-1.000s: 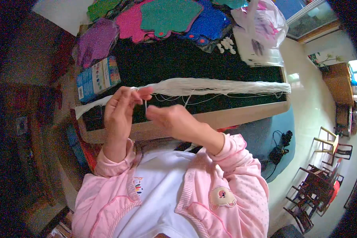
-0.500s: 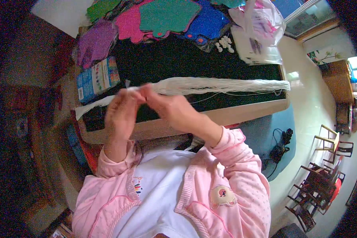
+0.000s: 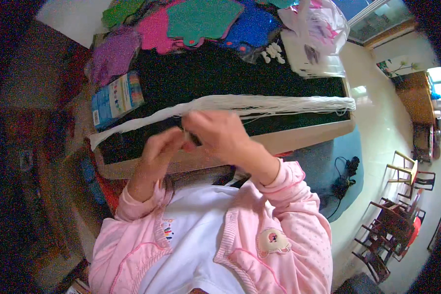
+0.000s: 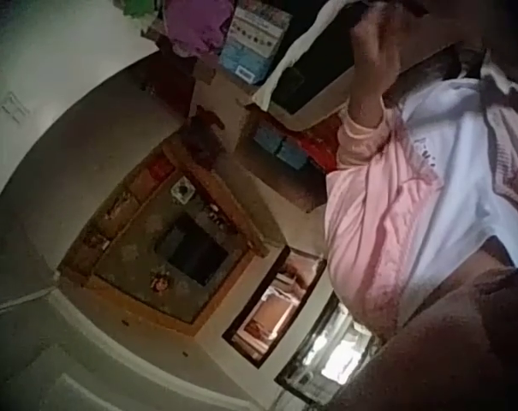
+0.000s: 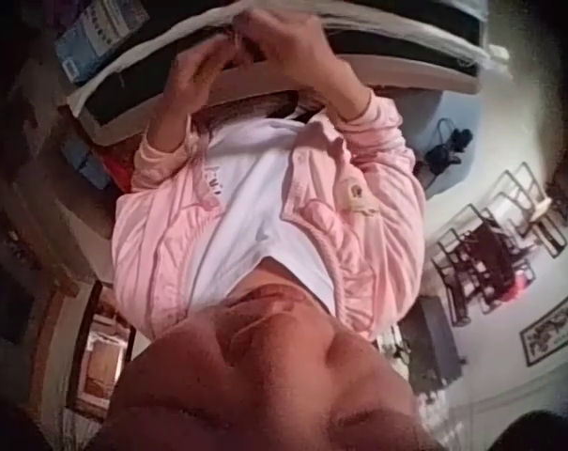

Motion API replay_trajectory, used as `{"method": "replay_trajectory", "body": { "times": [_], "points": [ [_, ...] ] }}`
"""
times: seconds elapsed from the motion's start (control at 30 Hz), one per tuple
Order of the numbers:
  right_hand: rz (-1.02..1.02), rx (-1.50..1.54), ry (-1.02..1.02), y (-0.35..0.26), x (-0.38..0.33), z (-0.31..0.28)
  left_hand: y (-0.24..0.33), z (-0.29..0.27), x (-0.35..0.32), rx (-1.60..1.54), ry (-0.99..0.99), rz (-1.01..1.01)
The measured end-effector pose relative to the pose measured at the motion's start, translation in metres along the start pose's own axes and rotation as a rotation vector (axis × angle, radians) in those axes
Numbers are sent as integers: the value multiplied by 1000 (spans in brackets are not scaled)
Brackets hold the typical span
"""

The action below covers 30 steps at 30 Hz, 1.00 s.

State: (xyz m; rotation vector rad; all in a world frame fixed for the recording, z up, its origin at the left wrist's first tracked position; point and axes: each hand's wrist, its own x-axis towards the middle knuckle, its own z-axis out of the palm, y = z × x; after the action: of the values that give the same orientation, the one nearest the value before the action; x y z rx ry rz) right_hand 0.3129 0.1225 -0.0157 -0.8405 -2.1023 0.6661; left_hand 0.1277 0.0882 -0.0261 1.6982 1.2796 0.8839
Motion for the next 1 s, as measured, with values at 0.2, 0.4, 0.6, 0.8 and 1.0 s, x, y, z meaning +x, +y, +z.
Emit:
{"method": "replay_trajectory", "body": {
  "times": [0.2,0.4,0.6,0.8,1.0],
  "points": [
    [-123,15,-180,28,-28,-19,16,40,31,15,119,114],
    [11,134,-32,45,-33,-26,35,47,26,-340,63,86],
    [21,45,26,53,-34,-55,27,62,26,-441,-186,139],
    [64,183,43,56,-53,-47,15,65,33,91,-243,195],
    [-29,183,-42,48,-66,-19,16,71,25,-22,91,163]
  ]
}}
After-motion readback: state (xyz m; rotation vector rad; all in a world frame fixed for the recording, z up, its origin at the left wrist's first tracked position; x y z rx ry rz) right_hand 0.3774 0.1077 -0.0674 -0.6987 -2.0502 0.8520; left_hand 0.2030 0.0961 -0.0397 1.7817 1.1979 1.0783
